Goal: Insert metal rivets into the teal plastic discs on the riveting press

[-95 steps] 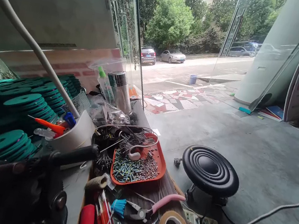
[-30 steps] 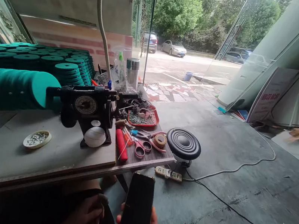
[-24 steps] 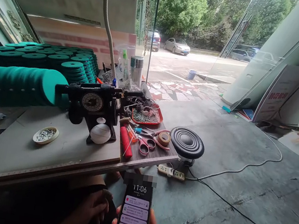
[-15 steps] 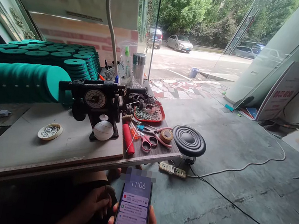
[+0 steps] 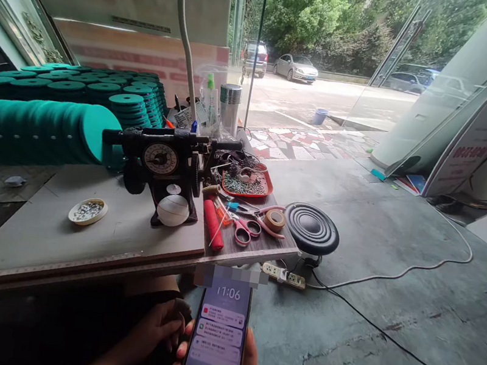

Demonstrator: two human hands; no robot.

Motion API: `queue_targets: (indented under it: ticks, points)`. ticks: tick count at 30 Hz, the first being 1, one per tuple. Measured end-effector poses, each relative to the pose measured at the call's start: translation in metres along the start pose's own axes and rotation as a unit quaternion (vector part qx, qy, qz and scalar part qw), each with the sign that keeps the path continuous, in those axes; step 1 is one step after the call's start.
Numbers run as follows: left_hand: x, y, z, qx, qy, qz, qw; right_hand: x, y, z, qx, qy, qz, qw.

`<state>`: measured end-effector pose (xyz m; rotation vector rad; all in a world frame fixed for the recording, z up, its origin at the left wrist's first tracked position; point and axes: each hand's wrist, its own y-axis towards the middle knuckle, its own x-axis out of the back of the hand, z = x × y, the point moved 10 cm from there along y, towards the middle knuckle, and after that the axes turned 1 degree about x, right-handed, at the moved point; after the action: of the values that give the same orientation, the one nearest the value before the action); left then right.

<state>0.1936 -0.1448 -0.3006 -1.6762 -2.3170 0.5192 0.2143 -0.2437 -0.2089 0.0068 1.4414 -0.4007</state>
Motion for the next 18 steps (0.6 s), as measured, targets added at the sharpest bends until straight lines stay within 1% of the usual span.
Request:
queue_targets:
  ticks: [6,14,18]
  points:
    - [0.000,0.001,0.002,0.004,-0.005,-0.005,1.000,0.001,-0.002,-0.001,-0.008,-0.002,-0.006,1.000]
    - [0.000,-0.001,0.000,0.008,-0.004,-0.007,1.000,-0.011,-0.001,0.001,-0.006,0.001,0.016,1.000]
    - [0.000,-0.002,-0.003,0.008,0.001,-0.008,1.000,-0.013,0.000,0.004,0.008,-0.005,0.010,1.000]
